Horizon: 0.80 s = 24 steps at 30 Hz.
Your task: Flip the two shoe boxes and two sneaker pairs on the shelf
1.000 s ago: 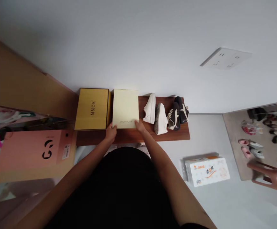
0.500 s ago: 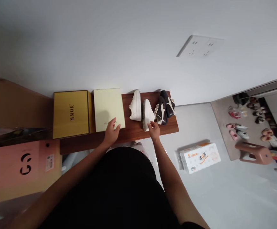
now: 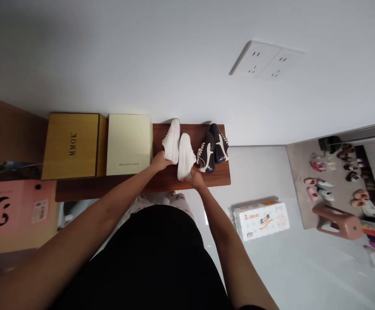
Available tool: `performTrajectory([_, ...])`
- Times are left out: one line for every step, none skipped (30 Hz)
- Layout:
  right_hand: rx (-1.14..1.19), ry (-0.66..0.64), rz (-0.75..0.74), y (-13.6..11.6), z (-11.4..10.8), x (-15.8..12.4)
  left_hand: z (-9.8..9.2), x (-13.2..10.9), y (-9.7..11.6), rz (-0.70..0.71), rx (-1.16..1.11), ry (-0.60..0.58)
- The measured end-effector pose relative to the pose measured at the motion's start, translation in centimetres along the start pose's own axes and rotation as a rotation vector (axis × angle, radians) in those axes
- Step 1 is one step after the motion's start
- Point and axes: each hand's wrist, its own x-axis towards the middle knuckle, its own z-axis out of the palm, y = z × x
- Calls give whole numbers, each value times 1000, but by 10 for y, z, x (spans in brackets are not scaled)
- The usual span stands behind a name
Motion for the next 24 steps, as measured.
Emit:
performTrajectory([7, -18, -45, -2, -3, 1, -1, 0, 1, 46, 43, -16])
performTrajectory([-7, -38, -87, -6, -7, 2, -3, -1, 3, 89, 79, -26])
performTrajectory([-47, -58, -122, -9, -12, 3, -3, -3, 5, 130, 109, -35])
performTrajectory([-113, -79, -145, -14, -16, 5, -3, -5, 8, 162, 132, -41])
performTrajectory([-194, -98, -158, -19, -20, 7, -3, -7, 11, 183, 147, -49])
performTrajectory([-281, -110, -162, -24, -24, 10, -2, -9, 14, 196, 151, -55])
performTrajectory([-363, -117, -161, -29, -27, 14, 0, -12, 17, 202, 136, -51])
performTrajectory([-437, -122, -160, -35, -29, 18, 2, -14, 19, 202, 103, -34])
performTrajectory([-498, -130, -161, -40, -31, 23, 4, -16, 21, 202, 64, -11])
performTrajectory([-546, -139, -165, -44, -32, 28, 6, -18, 22, 203, 29, 18])
performTrajectory([-582, -148, -173, -49, -32, 34, 9, -19, 23, 209, 11, 40])
performTrajectory([-608, -158, -184, -52, -32, 39, 11, -20, 25, 218, 17, 53])
performTrajectory([-628, -168, -197, -55, -32, 44, 12, -21, 26, 231, 48, 51])
performTrajectory([-642, -179, -210, -58, -32, 48, 14, -21, 27, 244, 94, 41])
performTrajectory([-649, -189, -222, -60, -31, 51, 16, -21, 28, 253, 139, 34])
performTrajectory([-650, -197, -231, -62, -31, 55, 17, -21, 30, 258, 173, 35])
performTrajectory([-647, -205, -234, -64, -30, 57, 19, -20, 31, 261, 197, 45])
performTrajectory([-645, -212, -233, -67, -29, 60, 20, -20, 32, 262, 212, 64])
performTrajectory([-650, -219, -230, -69, -29, 62, 21, -20, 33, 261, 230, 82])
performTrajectory([-669, -229, -228, -71, -28, 64, 21, -20, 34, 260, 262, 91])
performTrajectory([-701, -242, -228, -74, -26, 66, 21, -20, 35, 259, 315, 88])
performTrajectory([-746, -258, -232, -76, -25, 67, 21, -20, 36, 257, 389, 72])
performTrajectory([-796, -274, -235, -78, -23, 69, 20, -21, 38, 255, 476, 48])
performTrajectory([-844, -286, -238, -80, -21, 70, 19, -22, 40, 254, 565, 23])
